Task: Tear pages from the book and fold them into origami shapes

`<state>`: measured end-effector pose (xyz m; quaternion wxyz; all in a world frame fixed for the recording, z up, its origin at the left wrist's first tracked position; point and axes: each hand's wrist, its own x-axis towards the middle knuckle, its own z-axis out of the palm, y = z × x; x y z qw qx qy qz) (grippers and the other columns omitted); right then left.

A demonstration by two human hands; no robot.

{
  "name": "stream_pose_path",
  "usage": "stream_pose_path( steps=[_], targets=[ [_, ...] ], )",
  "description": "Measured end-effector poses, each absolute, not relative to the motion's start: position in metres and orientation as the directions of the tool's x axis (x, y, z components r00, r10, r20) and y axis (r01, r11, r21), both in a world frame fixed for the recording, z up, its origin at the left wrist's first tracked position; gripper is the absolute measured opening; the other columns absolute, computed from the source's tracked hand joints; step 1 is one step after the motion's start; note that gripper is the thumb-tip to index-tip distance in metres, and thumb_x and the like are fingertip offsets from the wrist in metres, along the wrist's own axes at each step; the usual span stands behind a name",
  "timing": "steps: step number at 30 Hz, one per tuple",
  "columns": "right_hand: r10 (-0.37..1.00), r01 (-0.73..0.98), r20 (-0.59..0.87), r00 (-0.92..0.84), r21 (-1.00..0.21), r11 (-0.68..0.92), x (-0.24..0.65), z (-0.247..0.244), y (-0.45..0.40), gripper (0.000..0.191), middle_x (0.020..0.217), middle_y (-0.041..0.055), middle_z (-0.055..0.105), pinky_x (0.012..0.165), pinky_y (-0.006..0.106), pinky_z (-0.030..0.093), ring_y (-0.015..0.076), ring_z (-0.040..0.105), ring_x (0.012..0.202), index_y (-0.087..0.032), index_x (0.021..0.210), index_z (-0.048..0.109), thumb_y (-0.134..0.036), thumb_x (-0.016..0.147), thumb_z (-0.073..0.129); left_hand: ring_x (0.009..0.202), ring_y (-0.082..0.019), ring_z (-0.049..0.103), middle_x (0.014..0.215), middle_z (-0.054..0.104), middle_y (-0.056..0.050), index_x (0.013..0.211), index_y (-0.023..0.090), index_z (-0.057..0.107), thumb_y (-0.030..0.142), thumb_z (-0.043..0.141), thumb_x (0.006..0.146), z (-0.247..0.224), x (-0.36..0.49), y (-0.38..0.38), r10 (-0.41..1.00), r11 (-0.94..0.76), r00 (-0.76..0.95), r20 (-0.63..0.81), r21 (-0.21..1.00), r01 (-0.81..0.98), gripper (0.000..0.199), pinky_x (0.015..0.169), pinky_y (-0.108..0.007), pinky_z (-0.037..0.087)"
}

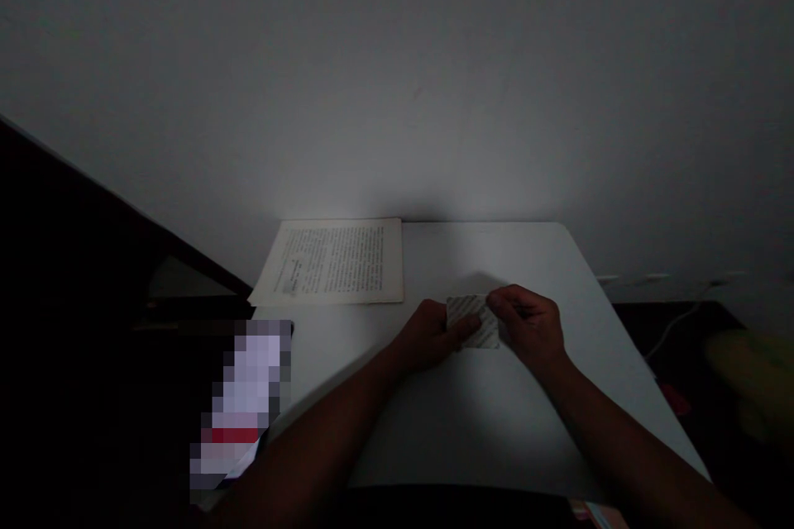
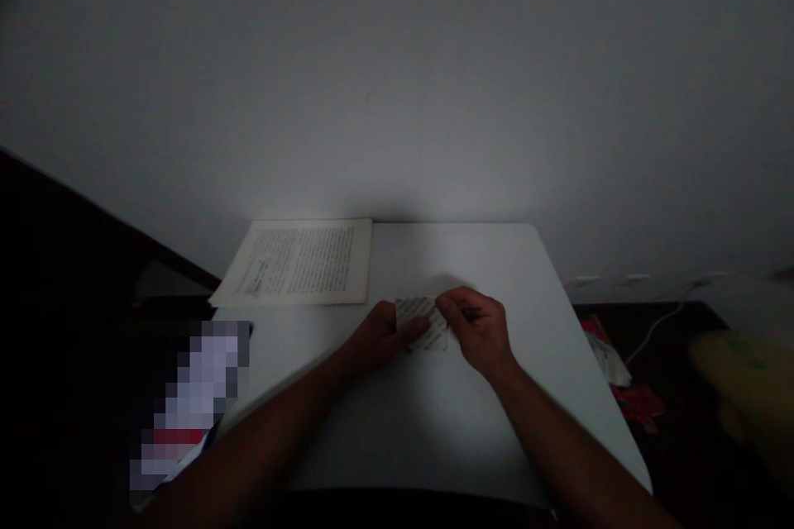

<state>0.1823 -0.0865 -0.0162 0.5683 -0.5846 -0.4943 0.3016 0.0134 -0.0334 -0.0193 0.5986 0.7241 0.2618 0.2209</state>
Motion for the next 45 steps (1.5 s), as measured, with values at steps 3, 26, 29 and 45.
stream_pose_path(
  steps=[3,26,29,45],
  targets=[
    [0.933,0.199,0.175,0.313,-0.973,0.116,0.182,-0.017,-0.085,0.024,0.054,-0.0003,0.058,0.045,0.023,0.042,0.0112,0.05,0.048,-0.017,0.065,0.066,-0.04,0.075,0.065,0.051,-0.007,0.036,0.055,0.039,0.004,0.063,0.013,0.05,0.051,0.047,0.085,-0.018,0.012,-0.034,0.662,-0.161,0.75,-0.002,0.976,0.145,0.044,0.047,-0.019,0.028],
    [0.949,0.213,0.158,0.271,-0.972,0.101,0.184,-0.022,-0.086,0.028,0.054,-0.0001,0.057,0.046,0.024,0.043,0.0116,0.051,0.048,-0.018,0.065,0.066,-0.043,0.076,0.063,0.049,-0.006,0.03,0.054,0.033,0.005,0.061,0.015,0.043,0.05,0.044,0.085,-0.015,0.011,-0.035,0.638,-0.255,0.768,0.056,0.957,0.142,0.043,0.045,-0.019,0.024],
    [0.949,0.229,0.164,0.268,-0.968,0.103,0.183,-0.02,-0.086,0.028,0.054,0.0,0.057,0.045,0.024,0.043,0.012,0.051,0.048,-0.019,0.064,0.066,-0.044,0.076,0.063,0.052,-0.007,0.033,0.057,0.037,0.004,0.065,0.014,0.046,0.051,0.044,0.085,-0.015,0.011,-0.035,0.619,-0.234,0.782,0.066,0.967,0.104,0.042,0.046,-0.019,0.027],
    [0.987,-0.161,-0.071,0.144,-0.986,-0.048,0.185,-0.026,-0.082,0.029,0.055,0.0015,0.06,0.049,0.03,0.046,0.0164,0.056,0.051,-0.019,0.067,0.063,-0.047,0.073,0.067,0.054,-0.008,0.036,0.058,0.038,0.004,0.065,0.014,0.048,0.05,0.044,0.086,-0.013,0.012,-0.036,0.656,-0.209,0.755,0.012,0.964,0.166,0.041,0.049,-0.02,0.03]
  ],
)
